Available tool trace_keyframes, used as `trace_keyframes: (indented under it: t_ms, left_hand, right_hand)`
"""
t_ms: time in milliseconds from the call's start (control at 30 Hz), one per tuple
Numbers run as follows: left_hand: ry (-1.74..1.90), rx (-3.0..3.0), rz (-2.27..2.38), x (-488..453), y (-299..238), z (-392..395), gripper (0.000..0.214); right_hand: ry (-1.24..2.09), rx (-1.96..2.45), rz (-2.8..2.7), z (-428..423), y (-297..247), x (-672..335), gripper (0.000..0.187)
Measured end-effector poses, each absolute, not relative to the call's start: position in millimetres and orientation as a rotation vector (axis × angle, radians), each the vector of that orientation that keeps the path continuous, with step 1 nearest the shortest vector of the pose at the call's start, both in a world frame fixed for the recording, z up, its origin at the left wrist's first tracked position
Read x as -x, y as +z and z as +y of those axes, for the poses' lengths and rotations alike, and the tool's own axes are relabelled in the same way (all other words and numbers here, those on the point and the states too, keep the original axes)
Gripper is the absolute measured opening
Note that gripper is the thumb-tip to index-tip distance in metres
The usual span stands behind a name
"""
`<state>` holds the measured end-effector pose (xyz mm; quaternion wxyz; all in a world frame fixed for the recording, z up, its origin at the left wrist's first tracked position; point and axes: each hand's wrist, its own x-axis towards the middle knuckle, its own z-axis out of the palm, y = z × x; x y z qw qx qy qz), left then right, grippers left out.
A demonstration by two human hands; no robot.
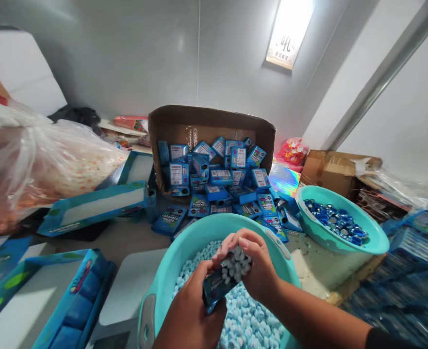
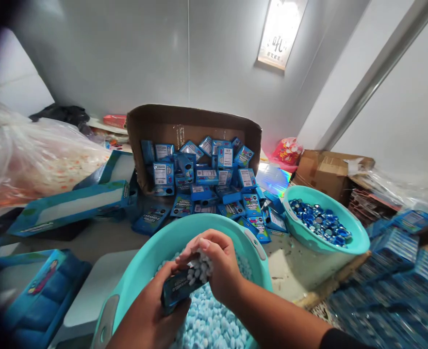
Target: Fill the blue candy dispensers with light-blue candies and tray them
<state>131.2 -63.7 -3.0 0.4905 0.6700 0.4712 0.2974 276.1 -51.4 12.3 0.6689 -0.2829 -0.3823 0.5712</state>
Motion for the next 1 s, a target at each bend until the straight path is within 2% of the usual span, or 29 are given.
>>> trace_keyframes:
  t_ms: [133,500,733,1000]
  left_hand:
    - [0.821,-1.595,1.160,-131.1,-7.0,-67.7,0.039]
    - [1.016,-1.709,1.070,-131.0,-6.2,-70.7,0.019]
    - [0.964,-1.613,1.145,-132.1,-6.2,-68.0,0.039]
    - [0.964,-1.794,1.010,-123.9,-6.7,-62.5,0.026]
  right_hand:
    - [1.261,0.643,-0.881,-50.7,13.2,-275.8,0.018]
    - [1.233,0.669,-0.894,-50.0,18.1,-277.0,0.029]
    - [1.226,0.687,-0.841,-49.0,17.0,-277.1,0.030]
    - [1.200,0.660,-0.813,-52.9,19.5,-276.6,0.030]
